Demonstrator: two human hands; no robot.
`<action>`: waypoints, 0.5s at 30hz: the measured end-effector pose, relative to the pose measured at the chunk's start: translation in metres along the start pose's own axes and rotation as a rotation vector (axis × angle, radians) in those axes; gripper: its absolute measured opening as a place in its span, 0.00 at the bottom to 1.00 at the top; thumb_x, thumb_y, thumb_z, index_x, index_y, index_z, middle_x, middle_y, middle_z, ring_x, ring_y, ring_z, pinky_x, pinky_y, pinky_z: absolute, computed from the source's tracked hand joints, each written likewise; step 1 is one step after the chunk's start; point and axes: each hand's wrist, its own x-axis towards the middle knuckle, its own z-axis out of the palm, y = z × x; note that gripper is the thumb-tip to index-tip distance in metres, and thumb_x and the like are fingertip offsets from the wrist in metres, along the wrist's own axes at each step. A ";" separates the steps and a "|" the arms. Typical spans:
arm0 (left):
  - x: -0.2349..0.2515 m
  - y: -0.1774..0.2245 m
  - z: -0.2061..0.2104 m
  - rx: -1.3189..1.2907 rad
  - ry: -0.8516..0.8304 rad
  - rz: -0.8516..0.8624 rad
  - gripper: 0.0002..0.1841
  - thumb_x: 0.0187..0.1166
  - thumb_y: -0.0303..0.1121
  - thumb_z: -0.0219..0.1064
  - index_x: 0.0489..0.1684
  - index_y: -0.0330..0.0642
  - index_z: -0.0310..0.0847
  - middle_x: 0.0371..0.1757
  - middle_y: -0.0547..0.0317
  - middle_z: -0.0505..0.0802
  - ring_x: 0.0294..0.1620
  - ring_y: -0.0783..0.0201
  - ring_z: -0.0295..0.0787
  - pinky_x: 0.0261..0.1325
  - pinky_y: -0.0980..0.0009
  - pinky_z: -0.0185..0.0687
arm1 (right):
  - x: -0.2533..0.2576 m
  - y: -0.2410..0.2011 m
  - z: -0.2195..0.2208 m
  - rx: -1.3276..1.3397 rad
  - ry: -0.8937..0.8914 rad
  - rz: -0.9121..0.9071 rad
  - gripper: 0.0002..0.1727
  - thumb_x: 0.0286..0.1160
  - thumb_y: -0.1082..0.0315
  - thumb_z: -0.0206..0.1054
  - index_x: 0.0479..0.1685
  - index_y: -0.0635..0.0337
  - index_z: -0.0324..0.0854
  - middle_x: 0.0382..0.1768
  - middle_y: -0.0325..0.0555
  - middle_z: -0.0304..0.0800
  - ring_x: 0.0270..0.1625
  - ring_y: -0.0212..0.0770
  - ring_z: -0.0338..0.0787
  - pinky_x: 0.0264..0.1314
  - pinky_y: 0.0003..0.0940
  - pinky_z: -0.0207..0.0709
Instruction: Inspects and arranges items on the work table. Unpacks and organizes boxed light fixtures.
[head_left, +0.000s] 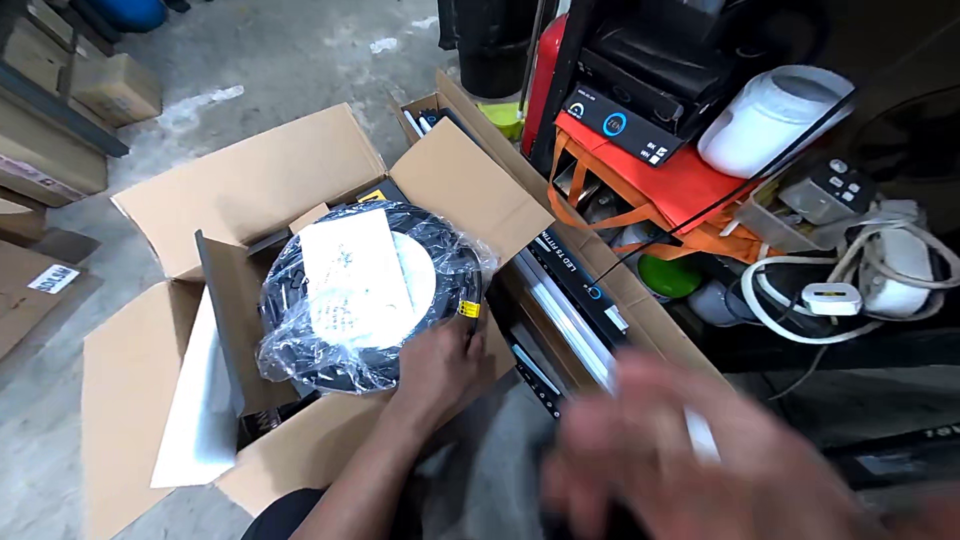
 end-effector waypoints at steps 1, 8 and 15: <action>0.000 0.000 -0.002 -0.012 -0.010 0.000 0.21 0.83 0.52 0.57 0.50 0.47 0.90 0.42 0.53 0.95 0.45 0.49 0.93 0.46 0.41 0.84 | 0.020 0.012 -0.028 -0.092 0.181 -0.080 0.39 0.84 0.31 0.44 0.77 0.52 0.75 0.65 0.47 0.90 0.59 0.47 0.93 0.57 0.43 0.89; -0.002 0.011 -0.014 -0.032 -0.096 0.001 0.24 0.81 0.57 0.59 0.58 0.47 0.86 0.48 0.51 0.94 0.52 0.47 0.92 0.52 0.40 0.83 | 0.121 0.049 -0.224 -0.644 1.115 -0.050 0.44 0.72 0.63 0.77 0.87 0.59 0.57 0.77 0.58 0.72 0.73 0.53 0.77 0.70 0.57 0.75; -0.017 0.037 0.018 -0.402 -0.225 0.299 0.24 0.88 0.55 0.55 0.54 0.47 0.90 0.47 0.53 0.94 0.51 0.54 0.92 0.57 0.45 0.86 | 0.086 0.050 -0.181 -0.636 0.870 -0.154 0.10 0.88 0.69 0.59 0.54 0.68 0.81 0.45 0.52 0.94 0.44 0.43 0.94 0.50 0.39 0.89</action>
